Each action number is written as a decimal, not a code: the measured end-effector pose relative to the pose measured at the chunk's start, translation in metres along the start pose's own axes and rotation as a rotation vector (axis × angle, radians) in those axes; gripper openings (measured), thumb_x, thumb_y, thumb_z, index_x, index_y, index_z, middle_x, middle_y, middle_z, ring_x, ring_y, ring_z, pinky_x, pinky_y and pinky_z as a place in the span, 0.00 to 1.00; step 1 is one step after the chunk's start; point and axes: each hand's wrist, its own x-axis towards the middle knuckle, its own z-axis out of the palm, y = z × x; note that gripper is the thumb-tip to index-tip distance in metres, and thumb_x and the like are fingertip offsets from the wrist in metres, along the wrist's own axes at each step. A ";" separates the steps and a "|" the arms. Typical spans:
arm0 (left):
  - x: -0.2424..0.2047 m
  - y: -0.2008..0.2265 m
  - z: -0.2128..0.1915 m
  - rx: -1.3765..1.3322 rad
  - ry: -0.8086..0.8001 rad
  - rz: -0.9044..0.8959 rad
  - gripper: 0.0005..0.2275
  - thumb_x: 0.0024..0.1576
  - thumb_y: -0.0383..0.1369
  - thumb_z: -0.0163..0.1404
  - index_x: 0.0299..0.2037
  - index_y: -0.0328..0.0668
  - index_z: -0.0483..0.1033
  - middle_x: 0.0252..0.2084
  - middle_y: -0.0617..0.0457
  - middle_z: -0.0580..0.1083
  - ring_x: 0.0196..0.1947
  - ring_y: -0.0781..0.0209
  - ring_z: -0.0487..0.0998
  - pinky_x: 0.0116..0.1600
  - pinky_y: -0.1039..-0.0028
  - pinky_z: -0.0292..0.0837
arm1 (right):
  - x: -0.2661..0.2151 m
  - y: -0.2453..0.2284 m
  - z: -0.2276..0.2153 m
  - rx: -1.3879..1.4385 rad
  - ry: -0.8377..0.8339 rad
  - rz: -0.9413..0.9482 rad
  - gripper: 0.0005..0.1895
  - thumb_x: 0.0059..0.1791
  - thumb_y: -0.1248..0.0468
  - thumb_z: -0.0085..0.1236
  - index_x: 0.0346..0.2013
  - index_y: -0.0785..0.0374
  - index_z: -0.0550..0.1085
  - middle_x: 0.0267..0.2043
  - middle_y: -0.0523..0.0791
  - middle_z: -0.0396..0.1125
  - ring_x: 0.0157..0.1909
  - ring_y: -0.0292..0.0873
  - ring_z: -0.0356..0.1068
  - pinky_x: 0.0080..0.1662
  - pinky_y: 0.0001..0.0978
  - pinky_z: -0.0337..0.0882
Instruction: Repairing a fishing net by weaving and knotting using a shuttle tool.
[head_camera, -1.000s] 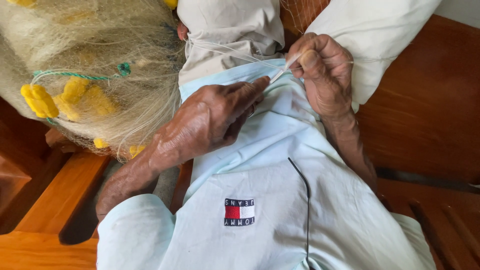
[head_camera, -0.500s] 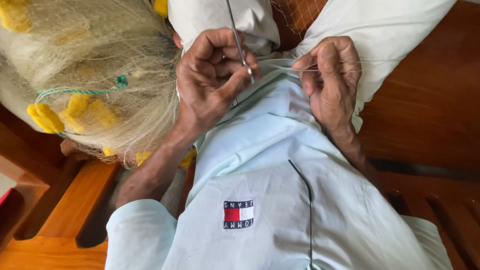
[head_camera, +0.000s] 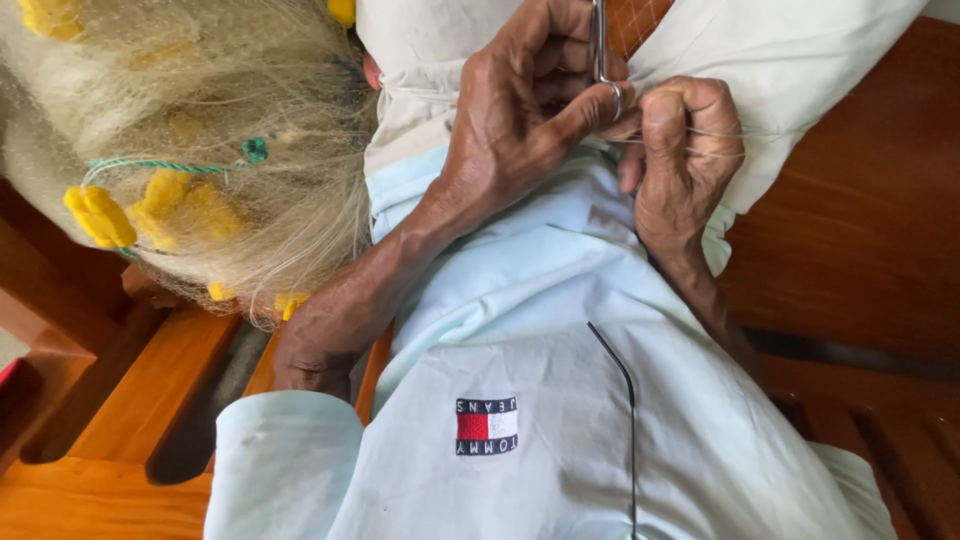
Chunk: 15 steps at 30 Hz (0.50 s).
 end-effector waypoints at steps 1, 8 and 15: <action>0.002 0.000 -0.001 -0.031 -0.040 -0.019 0.11 0.64 0.21 0.56 0.50 0.41 0.68 0.43 0.50 0.78 0.43 0.64 0.83 0.50 0.76 0.88 | 0.000 0.000 0.000 -0.037 0.003 -0.009 0.19 0.63 0.51 0.48 0.41 0.65 0.66 0.30 0.52 0.70 0.19 0.39 0.59 0.24 0.27 0.57; 0.003 0.003 -0.017 -0.003 -0.117 -0.028 0.09 0.62 0.18 0.51 0.47 0.39 0.68 0.40 0.50 0.76 0.42 0.65 0.79 0.50 0.79 0.78 | -0.002 0.002 0.002 -0.120 0.050 -0.028 0.17 0.63 0.53 0.48 0.43 0.66 0.67 0.30 0.55 0.70 0.22 0.41 0.64 0.25 0.26 0.60; 0.005 -0.010 -0.017 -0.138 -0.098 -0.064 0.10 0.64 0.24 0.58 0.50 0.39 0.69 0.43 0.49 0.79 0.44 0.64 0.82 0.49 0.77 0.84 | -0.002 -0.003 0.004 -0.135 0.018 -0.084 0.17 0.64 0.54 0.47 0.42 0.65 0.66 0.30 0.54 0.69 0.24 0.43 0.66 0.29 0.28 0.64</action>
